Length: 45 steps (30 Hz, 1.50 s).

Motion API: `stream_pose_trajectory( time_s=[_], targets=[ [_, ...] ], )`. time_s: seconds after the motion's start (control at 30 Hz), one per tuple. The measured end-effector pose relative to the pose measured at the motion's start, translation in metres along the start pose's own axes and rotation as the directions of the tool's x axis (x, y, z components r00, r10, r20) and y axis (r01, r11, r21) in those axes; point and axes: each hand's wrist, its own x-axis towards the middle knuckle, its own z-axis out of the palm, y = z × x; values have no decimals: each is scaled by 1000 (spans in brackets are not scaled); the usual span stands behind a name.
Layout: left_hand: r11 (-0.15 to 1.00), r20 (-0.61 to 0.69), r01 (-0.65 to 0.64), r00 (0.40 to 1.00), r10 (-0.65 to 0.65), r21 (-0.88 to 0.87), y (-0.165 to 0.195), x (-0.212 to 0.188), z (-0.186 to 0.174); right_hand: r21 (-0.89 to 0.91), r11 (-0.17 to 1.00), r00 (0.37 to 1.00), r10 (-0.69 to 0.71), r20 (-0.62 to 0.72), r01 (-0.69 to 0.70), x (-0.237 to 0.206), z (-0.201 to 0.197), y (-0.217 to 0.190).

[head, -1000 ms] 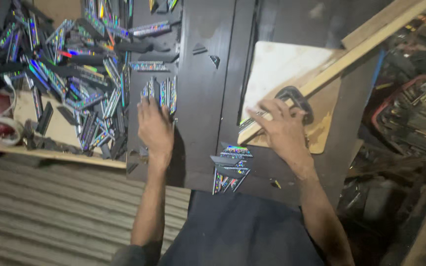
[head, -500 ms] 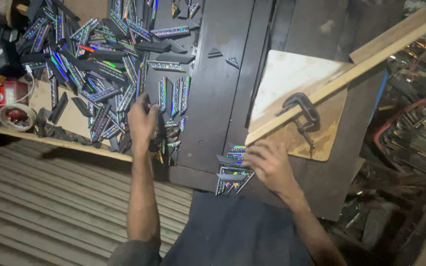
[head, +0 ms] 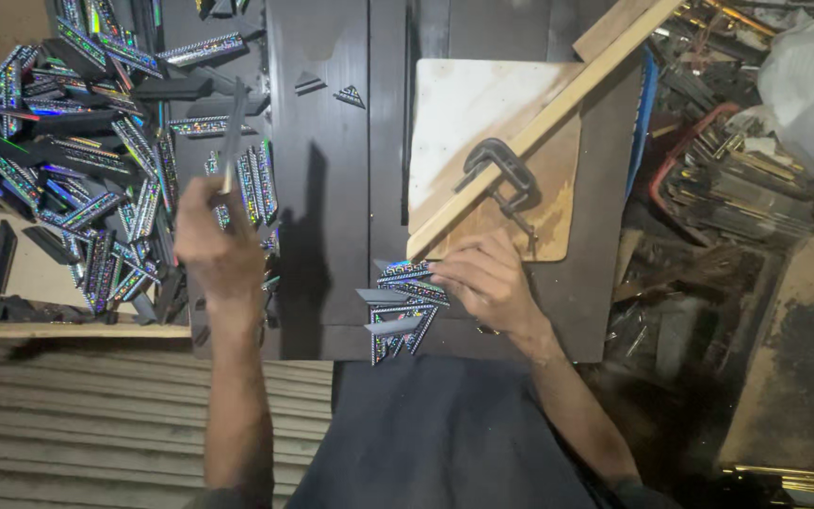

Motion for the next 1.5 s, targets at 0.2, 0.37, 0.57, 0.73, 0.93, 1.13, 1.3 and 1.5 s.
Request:
stream_pose_trajectory(
  time_s=[0.2, 0.37, 0.57, 0.73, 0.93, 1.13, 1.3, 1.5],
  targets=[
    [966, -204, -225, 959, 197, -127, -9, -1, 22, 12, 999, 999, 31, -22, -31, -8, -1, 4],
    [898, -240, -153, 969, 55, -413, 6, -17, 20, 19, 998, 998, 55, 12, -55, -9, -4, 9],
    [526, 507, 656, 753, -419, -541, 71, -56, 42, -16, 999, 997, 49, 60, -48, -3, -3, 9],
    [668, 666, 597, 718, -199, -444, 87, -49, 51, -153, 987, 993, 56, 102, -40, -1, -5, 11],
    [804, 728, 487, 678, -103, -341, 103, -27, 60, -563, 817, 978, -6, 210, 126, 4, 4, 29],
    [937, 460, 146, 888, 17, -317, 79, -17, 34, -700, 691, 980, -63, 187, 178, 48, 17, 100],
    [972, 184, 234, 956, -230, 1, 6, 2, 7, -506, 861, 979, 138, 149, -45, 88, 13, 137],
    [912, 214, 340, 897, -388, 228, -66, -30, 12, -472, 881, 942, 150, 300, 10, 38, 13, 55]
  ],
)
